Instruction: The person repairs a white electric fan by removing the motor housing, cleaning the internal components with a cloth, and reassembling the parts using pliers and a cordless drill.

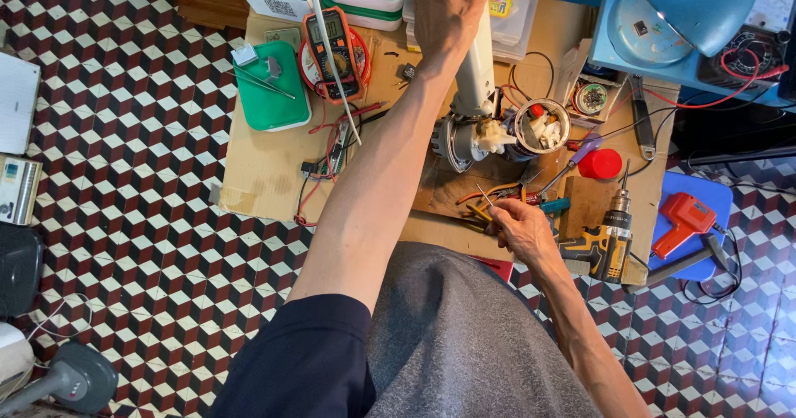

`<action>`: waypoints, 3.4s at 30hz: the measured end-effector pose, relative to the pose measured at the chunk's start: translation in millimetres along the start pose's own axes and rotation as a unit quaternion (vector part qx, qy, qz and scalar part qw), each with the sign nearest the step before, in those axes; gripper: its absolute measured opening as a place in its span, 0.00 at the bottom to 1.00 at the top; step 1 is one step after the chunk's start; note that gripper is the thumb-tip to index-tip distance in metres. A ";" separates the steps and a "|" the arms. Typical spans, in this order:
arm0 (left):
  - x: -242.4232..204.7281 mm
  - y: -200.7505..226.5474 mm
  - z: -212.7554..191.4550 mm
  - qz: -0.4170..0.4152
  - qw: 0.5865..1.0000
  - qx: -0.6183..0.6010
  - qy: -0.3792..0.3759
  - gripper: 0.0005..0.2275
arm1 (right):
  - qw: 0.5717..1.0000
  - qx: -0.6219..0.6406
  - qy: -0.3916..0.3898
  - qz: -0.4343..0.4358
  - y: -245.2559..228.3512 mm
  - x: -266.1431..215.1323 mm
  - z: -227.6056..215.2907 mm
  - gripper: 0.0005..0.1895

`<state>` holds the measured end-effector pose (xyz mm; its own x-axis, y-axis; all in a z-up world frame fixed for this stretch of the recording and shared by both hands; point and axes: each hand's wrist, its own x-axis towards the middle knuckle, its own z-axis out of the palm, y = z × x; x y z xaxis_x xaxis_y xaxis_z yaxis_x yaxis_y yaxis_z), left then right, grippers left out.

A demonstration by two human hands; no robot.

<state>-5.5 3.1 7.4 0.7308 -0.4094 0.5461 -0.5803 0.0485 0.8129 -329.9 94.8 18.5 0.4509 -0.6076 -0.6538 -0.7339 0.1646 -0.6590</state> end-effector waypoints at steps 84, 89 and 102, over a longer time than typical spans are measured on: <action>29.1 -0.5 -26.1 -0.298 0.930 -0.215 -0.021 0.43 | 0.979 0.196 0.048 -0.005 10.2 61.2 1.2 0.18; 25.8 23.5 -24.7 -0.302 0.929 -0.212 0.030 0.43 | 0.972 0.230 0.049 -0.003 15.0 61.6 -6.8 0.18; 31.2 38.5 -59.5 -0.400 0.909 -0.102 0.050 0.47 | 0.969 0.240 0.050 -0.042 34.9 69.7 3.2 0.18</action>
<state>16.4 46.4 67.7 0.9246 -0.3037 -0.2301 0.2238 -0.0559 0.9730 -322.5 60.7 -51.3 0.4295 -0.7027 -0.5673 -0.3653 0.4393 -0.8207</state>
